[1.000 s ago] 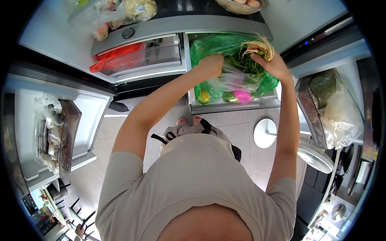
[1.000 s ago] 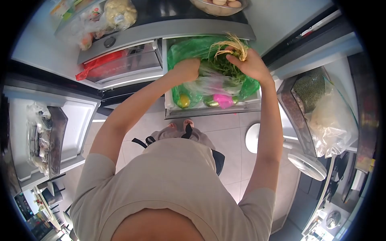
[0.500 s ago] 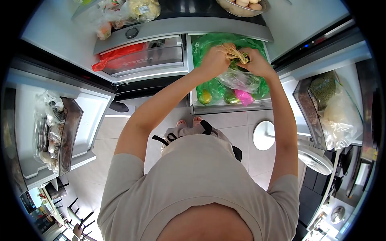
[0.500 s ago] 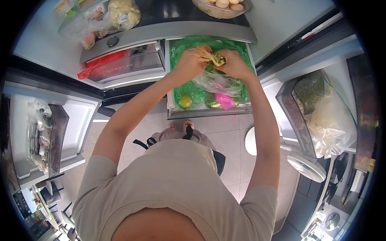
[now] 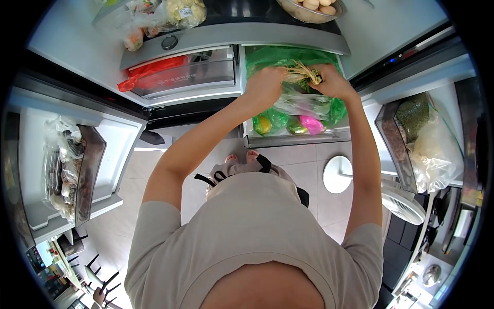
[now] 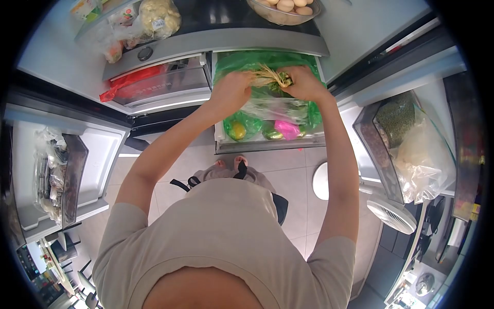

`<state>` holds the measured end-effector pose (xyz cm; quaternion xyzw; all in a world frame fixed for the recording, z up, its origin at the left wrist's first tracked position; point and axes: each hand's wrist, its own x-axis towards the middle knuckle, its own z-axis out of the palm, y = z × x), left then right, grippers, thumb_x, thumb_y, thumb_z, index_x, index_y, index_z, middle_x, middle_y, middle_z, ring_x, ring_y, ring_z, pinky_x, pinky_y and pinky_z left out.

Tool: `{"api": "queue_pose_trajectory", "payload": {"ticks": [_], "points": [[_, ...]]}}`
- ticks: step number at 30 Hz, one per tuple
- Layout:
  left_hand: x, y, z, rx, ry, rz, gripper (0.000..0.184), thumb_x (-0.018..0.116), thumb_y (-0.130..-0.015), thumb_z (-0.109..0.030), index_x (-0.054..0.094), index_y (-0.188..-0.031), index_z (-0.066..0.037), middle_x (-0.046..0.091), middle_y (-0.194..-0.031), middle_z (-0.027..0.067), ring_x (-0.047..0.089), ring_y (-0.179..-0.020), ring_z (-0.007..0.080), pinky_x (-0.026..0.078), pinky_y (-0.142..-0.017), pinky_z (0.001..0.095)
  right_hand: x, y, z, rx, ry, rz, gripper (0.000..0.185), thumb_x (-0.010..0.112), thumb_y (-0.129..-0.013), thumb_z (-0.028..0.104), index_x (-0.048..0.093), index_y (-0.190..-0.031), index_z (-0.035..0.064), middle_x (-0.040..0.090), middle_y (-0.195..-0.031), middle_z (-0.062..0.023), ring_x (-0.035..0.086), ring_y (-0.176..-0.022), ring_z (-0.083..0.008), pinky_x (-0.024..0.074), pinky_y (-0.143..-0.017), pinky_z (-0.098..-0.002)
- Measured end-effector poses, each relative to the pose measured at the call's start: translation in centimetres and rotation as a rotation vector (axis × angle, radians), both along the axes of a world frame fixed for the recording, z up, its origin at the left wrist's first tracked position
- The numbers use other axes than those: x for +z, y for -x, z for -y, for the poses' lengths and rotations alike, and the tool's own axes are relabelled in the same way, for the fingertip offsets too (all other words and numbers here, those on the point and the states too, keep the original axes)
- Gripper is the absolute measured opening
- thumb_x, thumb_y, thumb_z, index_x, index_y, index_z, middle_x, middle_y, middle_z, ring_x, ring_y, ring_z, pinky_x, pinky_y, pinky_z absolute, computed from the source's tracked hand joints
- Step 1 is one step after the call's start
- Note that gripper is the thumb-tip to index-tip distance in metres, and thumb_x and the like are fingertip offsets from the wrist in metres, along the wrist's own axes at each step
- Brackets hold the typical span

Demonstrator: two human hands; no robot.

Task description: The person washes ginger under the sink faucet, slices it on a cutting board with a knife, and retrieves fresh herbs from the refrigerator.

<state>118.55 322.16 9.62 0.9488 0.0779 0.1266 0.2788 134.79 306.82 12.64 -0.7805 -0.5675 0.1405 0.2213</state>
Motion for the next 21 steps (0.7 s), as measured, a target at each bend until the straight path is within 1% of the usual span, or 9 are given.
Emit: {"api": "queue_pose_trajectory", "payload": {"ticks": [1, 4, 7, 10, 13, 16, 19, 21], "points": [[0.2, 0.2, -0.1, -0.012, -0.013, -0.017, 0.017, 0.055, -0.078, -0.005, 0.061, -0.093, 0.000, 0.063, -0.085, 0.0211, 0.061, -0.081, 0.0385, 0.050, -0.070, 0.0469, 0.2, 0.1, 0.1, -0.013, 0.015, 0.008, 0.031, 0.069, -0.070, 0.011, 0.064, -0.100, 0.0064, 0.064, -0.091, -0.0169, 0.060, -0.088, -0.0360, 0.0475, -0.076, -0.0406], [0.2, 1.0, -0.3, -0.035, 0.019, -0.014, 0.011, 0.055, -0.078, -0.005, 0.062, -0.085, 0.000, 0.063, -0.084, 0.0223, 0.061, -0.081, 0.0382, 0.049, -0.069, 0.0469, 0.6, 0.2, 0.3, 0.026, 0.005, 0.039, 0.031, 0.068, -0.072, 0.006, 0.062, -0.102, 0.0020, 0.064, -0.089, -0.0182, 0.060, -0.082, -0.0358, 0.0477, -0.073, -0.0359], [-0.5, 1.0, -0.8, 0.048, 0.007, -0.114, 0.010, 0.054, -0.077, -0.003, 0.062, -0.082, 0.001, 0.063, -0.082, 0.0224, 0.062, -0.081, 0.0384, 0.050, -0.071, 0.0456, 0.0, 0.0, 0.4, 0.042, -0.011, 0.035, 0.029, 0.070, -0.072, 0.007, 0.062, -0.099, 0.0015, 0.064, -0.087, -0.0175, 0.060, -0.081, -0.0357, 0.0475, -0.072, -0.0364], [-0.4, 1.3, -1.0, 0.010, -0.088, -0.237, 0.012, 0.055, -0.074, -0.001, 0.064, -0.082, 0.002, 0.064, -0.085, 0.0215, 0.063, -0.082, 0.0387, 0.052, -0.072, 0.0442, -0.8, -0.5, 0.4, 0.092, -0.062, 0.148, 0.028, 0.070, -0.073, 0.007, 0.062, -0.099, 0.0019, 0.064, -0.087, -0.0172, 0.060, -0.080, -0.0356, 0.0470, -0.071, -0.0368], [-0.9, 1.7, -1.8, -0.006, -0.175, -0.368, 0.017, 0.057, -0.071, 0.000, 0.065, -0.086, 0.003, 0.065, -0.087, 0.0196, 0.064, -0.081, 0.0387, 0.053, -0.073, 0.0438, 0.6, -0.6, 1.4, -0.054, 0.056, 0.019, 0.029, 0.069, -0.072, 0.010, 0.065, -0.101, 0.0066, 0.065, -0.092, -0.0159, 0.061, -0.087, -0.0355, 0.0475, -0.076, -0.0385], [-0.7, 1.5, -1.1, -0.059, -0.177, -0.355, 0.033, 0.059, -0.071, -0.002, 0.062, -0.103, 0.001, 0.063, -0.097, 0.0209, 0.063, -0.088, 0.0375, 0.052, -0.078, 0.0431, 1.7, -0.3, 1.6, -0.072, 0.113, -0.014, 0.033, 0.072, -0.072, 0.017, 0.063, -0.103, 0.0096, 0.065, -0.095, -0.0126, 0.060, -0.092, -0.0337, 0.0440, -0.083, -0.0402], [-1.2, 0.5, 0.1, -0.184, -0.177, -0.200, 0.048, 0.060, -0.073, -0.006, 0.052, -0.121, -0.003, 0.060, -0.106, 0.0201, 0.060, -0.099, 0.0352, 0.049, -0.086, 0.0436, 0.5, -0.5, 2.2, 0.031, 0.019, 0.247, 0.036, 0.075, -0.070, 0.024, 0.063, -0.103, 0.0138, 0.064, -0.098, -0.0075, 0.058, -0.100, -0.0287, 0.0359, -0.093, -0.0450], [-2.6, -0.6, 0.7, -0.325, -0.218, -0.168, 0.052, 0.061, -0.077, -0.014, 0.047, -0.127, -0.006, 0.057, -0.113, 0.0184, 0.057, -0.105, 0.0343, 0.046, -0.089, 0.0438, -0.3, -0.1, 2.2, 0.050, 0.102, 0.292, 0.039, 0.076, -0.068, 0.023, 0.061, -0.103, 0.0135, 0.063, -0.103, -0.0050, 0.054, -0.107, -0.0265, 0.0292, -0.097, -0.0483]]}}
